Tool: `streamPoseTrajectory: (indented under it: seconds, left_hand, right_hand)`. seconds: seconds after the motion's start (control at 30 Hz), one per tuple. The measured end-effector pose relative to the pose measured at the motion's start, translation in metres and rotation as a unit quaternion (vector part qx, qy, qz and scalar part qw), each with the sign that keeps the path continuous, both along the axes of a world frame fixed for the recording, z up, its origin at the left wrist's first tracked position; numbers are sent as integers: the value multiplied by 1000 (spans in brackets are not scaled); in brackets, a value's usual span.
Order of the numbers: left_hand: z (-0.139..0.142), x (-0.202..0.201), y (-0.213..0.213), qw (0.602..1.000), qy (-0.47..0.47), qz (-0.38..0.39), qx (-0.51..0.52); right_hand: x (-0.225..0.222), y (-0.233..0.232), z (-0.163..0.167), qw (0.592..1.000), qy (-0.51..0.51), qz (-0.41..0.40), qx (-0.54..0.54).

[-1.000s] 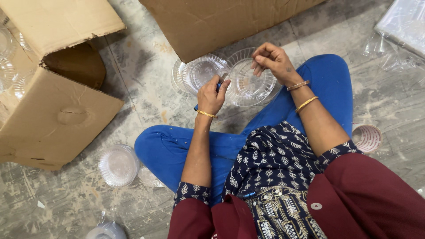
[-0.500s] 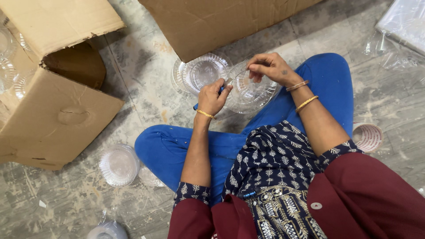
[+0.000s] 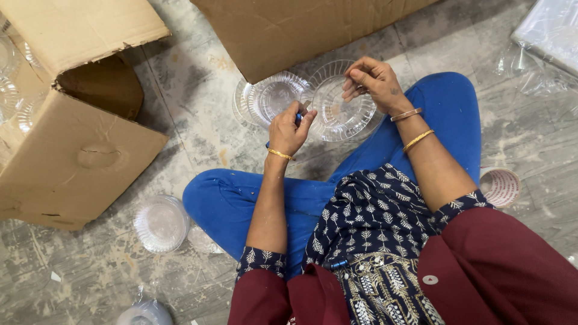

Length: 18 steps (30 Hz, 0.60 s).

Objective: The person sits on the floor and uses a small blue utility knife to trim the edges of clear plastic plates. They hold each plate with one hand and carefully cut along the rim with the other, then place the trimmed plate aside.

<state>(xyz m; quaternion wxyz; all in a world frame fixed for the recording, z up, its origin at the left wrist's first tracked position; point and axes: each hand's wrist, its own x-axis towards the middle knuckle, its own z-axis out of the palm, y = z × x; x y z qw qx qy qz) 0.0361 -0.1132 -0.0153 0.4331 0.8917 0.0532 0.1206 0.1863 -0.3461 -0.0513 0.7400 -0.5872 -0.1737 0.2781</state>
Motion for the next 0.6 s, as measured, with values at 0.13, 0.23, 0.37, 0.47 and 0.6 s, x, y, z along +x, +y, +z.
streamPoseTrajectory:
  seconds: [0.13, 0.23, 0.37, 0.47, 0.6]
  left_hand:
    - [3, 0, -2, 999, 19, 32, 24]
    - [5, 1, -4, 996, 40, 74, 25]
    - [8, 0, -5, 994, 30, 100, 25]
    - [8, 0, -5, 994, 30, 107, 26]
    - [7, -1, -4, 993, 30, 109, 17]
  right_hand:
    - [3, 0, -3, 1000, -5, -23, 18]
    - [5, -1, -5, 999, 8, -37, 27]
    - [6, -2, -7, 999, 23, -36, 33]
    - [6, -2, -8, 999, 28, -25, 35]
    - [5, -2, -6, 999, 36, -8, 29]
